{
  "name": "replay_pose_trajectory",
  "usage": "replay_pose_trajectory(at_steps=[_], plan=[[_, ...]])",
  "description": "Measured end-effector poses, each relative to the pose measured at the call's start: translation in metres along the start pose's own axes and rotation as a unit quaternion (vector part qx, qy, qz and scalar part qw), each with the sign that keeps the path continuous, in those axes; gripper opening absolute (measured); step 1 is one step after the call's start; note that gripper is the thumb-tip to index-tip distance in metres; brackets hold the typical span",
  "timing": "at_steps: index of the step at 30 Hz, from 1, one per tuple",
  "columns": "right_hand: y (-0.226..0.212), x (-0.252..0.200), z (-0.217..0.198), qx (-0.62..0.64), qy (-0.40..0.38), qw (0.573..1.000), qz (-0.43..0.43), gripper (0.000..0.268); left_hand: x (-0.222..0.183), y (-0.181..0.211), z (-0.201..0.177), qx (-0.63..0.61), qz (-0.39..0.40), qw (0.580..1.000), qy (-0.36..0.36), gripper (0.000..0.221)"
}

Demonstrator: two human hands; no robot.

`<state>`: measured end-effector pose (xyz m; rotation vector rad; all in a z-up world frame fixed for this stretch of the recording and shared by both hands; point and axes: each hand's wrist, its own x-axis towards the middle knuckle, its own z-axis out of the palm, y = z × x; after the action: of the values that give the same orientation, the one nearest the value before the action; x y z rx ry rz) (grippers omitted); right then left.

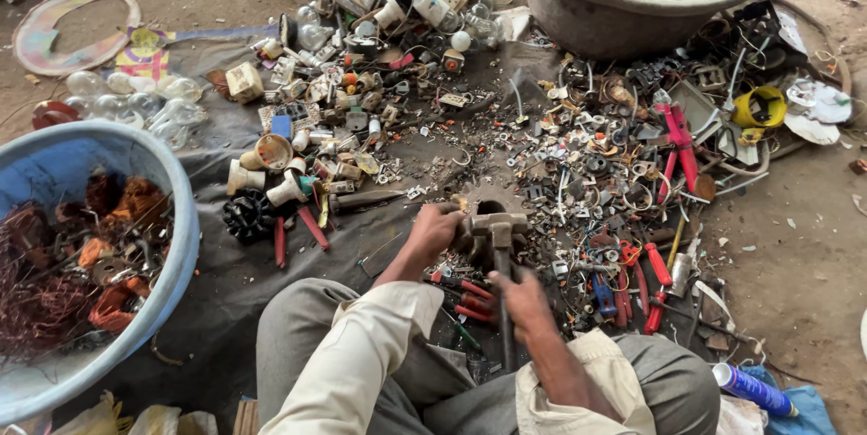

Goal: The person uses a hammer and a metal rod to drive a smaller metal piece out of the center of a large metal gear while sitting on a floor covered in scrap electronics.

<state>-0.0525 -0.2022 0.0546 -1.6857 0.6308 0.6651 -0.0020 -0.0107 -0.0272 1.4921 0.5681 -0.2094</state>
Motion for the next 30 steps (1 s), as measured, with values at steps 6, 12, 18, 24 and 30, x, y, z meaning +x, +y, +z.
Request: replay_pose_trajectory(at_steps=[6, 12, 18, 24, 30], plan=[[0.020, 0.019, -0.009, 0.020, 0.001, 0.999, -0.038, 0.031, 0.014, -0.003, 0.006, 0.194, 0.059, 0.979, 0.005, 0.036], [0.013, 0.007, -0.007, -0.111, 0.097, 0.971, -0.189, 0.031, -0.003, 0.010, 0.003, 0.236, 0.015, 0.970, 0.048, 0.029], [-0.026, -0.001, -0.020, -0.210, 0.039, 0.940, -0.267, 0.048, -0.011, 0.015, -0.003, 0.204, 0.007, 0.977, 0.054, 0.025], [-0.004, 0.001, -0.005, -0.336, 0.069, 0.899, -0.272, 0.058, -0.008, 0.015, -0.004, 0.206, 0.008, 0.977, 0.053, 0.024], [0.021, 0.023, -0.011, -0.415, 0.096, 0.819, -0.385, 0.053, -0.007, 0.013, -0.005, 0.201, 0.014, 0.979, 0.039, 0.022]])
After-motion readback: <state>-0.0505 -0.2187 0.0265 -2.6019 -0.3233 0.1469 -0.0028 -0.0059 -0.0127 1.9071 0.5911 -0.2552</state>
